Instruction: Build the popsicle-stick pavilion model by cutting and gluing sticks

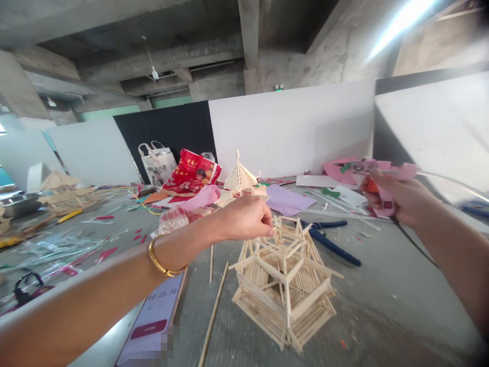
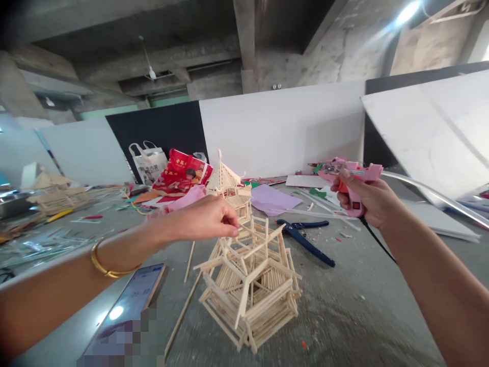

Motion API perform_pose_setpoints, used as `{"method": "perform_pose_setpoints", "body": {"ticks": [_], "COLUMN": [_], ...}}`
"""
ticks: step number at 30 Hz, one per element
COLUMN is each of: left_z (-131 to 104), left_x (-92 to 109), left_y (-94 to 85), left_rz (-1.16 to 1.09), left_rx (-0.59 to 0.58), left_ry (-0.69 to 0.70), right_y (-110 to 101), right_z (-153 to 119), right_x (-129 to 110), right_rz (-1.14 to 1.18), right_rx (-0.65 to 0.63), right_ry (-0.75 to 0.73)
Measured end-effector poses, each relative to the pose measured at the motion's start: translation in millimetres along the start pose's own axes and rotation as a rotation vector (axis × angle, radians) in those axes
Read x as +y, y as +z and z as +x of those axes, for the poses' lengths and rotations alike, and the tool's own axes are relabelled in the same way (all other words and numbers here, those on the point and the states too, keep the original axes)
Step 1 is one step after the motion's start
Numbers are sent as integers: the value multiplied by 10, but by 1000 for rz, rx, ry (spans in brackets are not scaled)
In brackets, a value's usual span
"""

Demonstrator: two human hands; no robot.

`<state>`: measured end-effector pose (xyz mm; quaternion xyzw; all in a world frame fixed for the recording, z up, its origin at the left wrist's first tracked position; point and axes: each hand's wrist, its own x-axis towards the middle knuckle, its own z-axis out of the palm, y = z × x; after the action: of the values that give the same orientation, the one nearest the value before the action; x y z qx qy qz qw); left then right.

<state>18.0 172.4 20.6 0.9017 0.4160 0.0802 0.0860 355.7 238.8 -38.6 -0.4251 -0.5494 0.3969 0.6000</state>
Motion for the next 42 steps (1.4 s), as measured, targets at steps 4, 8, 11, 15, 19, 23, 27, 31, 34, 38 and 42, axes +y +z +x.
{"method": "perform_pose_setpoints", "body": {"ticks": [4,8,11,15,19,23,27,31,34,38,42], "left_z": [-13,-47,-67,-46,19,55,35,12,8,-9,-29], "left_x": [-5,2,13,36,93,206,325,373,377,401,423], "left_y": [17,-22,-86,-109,-41,20,34,39,44,40,35], "left_rz": [-22,-102,-180,-272,-345,-358,-357,-358,-365,-351,-340], "left_rx": [2,3,72,231,377,452,493,540,567,594,619], "left_ry": [-32,-78,-81,-90,-58,-18,1,5,17,38,50], "right_y": [95,211,255,269,272,291,314,299,291,324,364], "right_z": [-98,-268,-383,-479,-533,-595,-656,-688,-696,-699,-706], "right_x": [-136,-303,-387,-434,-473,-541,-598,-620,-628,-649,-684], "right_rz": [-102,-173,-235,-294,-298,-291,-308,-302,-310,-335,-385], "right_rx": [-47,-167,-271,-399,-458,-471,-483,-464,-487,-535,-541], "right_ry": [-18,-42,-101,-188,-238,-286,-314,-328,-328,-380,-497]}}
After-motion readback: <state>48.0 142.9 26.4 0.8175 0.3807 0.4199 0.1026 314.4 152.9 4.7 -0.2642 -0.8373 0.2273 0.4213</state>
